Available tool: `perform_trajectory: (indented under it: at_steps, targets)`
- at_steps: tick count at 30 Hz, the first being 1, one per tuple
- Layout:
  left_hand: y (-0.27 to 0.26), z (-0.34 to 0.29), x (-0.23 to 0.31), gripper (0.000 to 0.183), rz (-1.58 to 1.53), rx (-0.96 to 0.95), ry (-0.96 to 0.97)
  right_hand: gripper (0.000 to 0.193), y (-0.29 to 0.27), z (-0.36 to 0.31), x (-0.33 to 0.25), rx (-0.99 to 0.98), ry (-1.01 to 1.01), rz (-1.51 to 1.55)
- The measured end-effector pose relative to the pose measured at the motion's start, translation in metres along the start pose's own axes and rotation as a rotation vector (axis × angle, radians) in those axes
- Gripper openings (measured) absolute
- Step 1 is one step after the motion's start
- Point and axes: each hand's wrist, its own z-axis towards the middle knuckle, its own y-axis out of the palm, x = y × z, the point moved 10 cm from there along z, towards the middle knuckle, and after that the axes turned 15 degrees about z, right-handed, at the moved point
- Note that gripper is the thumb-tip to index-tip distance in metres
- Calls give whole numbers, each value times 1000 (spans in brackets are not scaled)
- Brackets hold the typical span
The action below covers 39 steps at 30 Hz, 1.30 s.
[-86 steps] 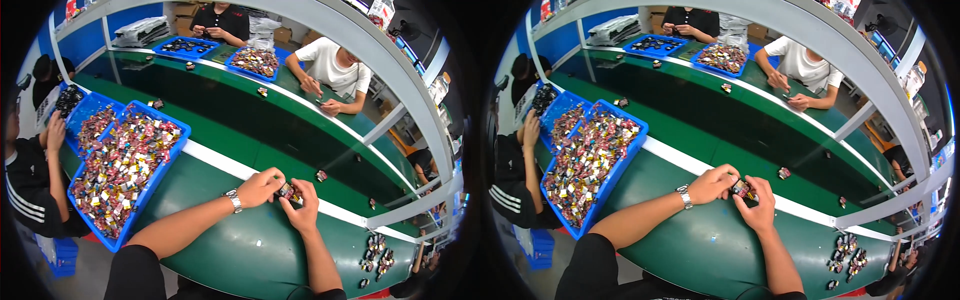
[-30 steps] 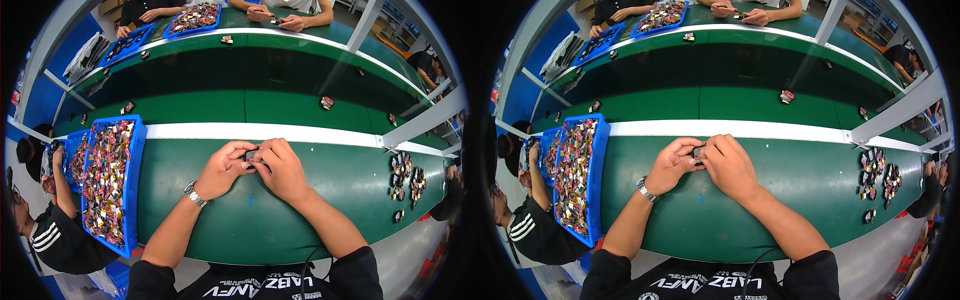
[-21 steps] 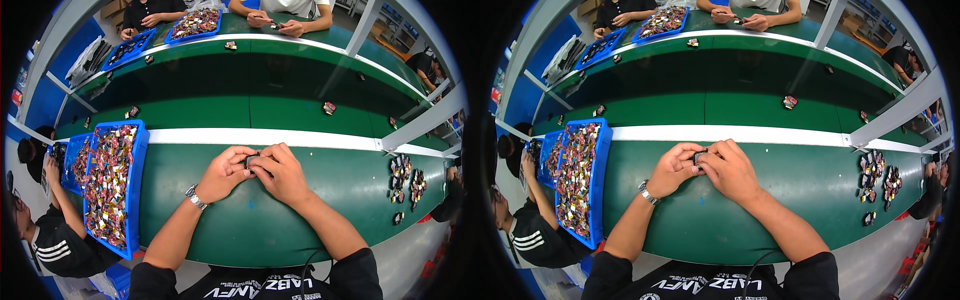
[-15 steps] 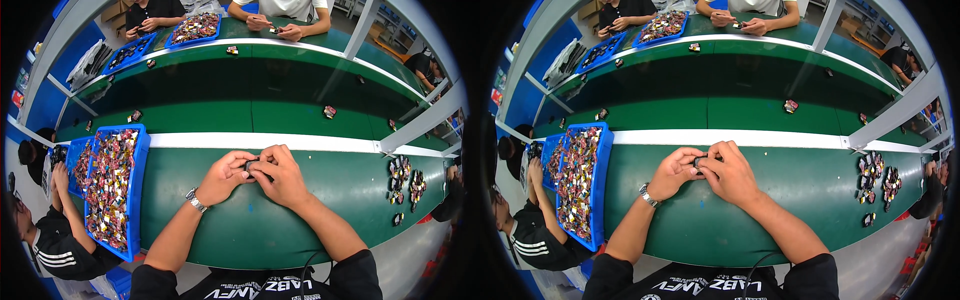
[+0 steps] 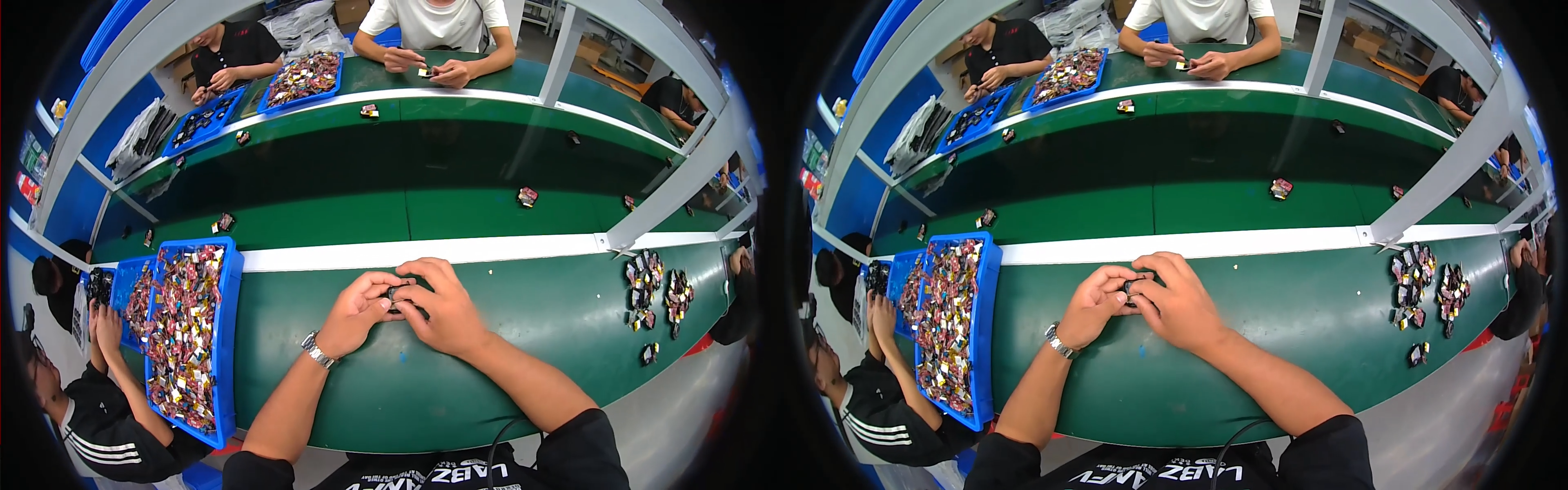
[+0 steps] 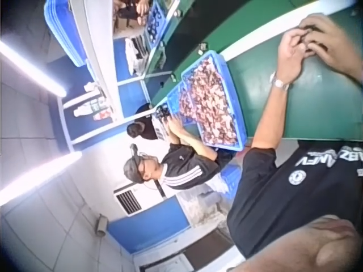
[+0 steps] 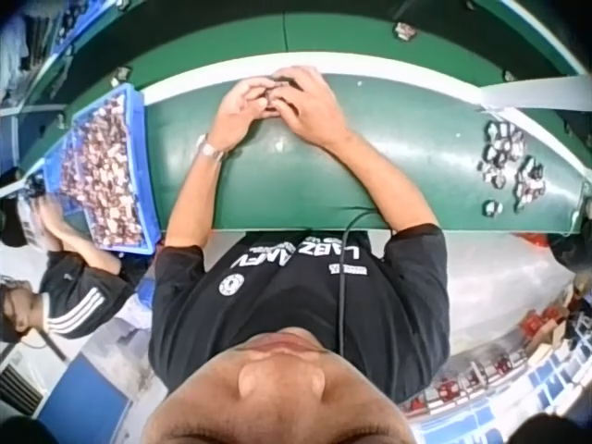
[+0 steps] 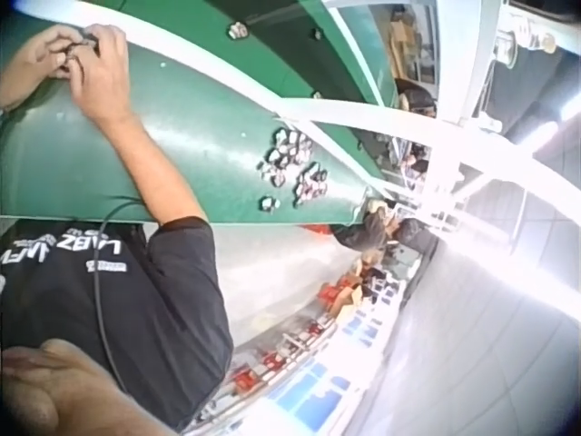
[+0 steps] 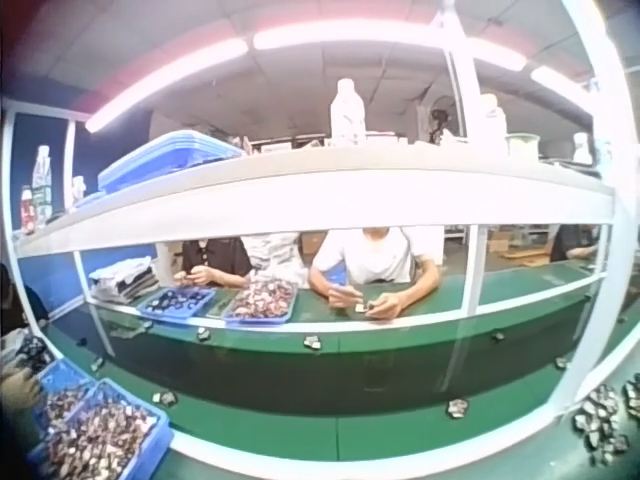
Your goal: Assembling small black electronic components with multiple thin wires attached at a factory worktable.
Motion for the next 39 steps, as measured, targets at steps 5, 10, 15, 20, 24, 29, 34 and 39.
perform_trajectory:
  at_steps: [5,10,15,20,24,29,34,39]
  targets:
    - [-1,2,-1,30,6,-16,2,14,-2,2,-2,-21,-10,47]
    - [-4,1,-3,29,-18,-3,7,17,-1,-1,1,1,8,86]
    - [-2,1,-3,29,-26,-7,16,19,-2,-3,12,14,98,134]
    - [-3,2,-5,29,-29,4,21,21,0,-5,10,29,98,114]
    - [-5,1,-4,29,-32,20,28,23,3,-5,10,37,117,116]
    - [-9,0,-7,27,-15,60,34,25,4,-4,3,88,66,113]
    - [-9,0,-4,25,-92,50,65,26,-1,-4,-4,121,23,29]
    - [-10,0,-5,24,-81,68,73,28,1,-4,-1,98,46,97]
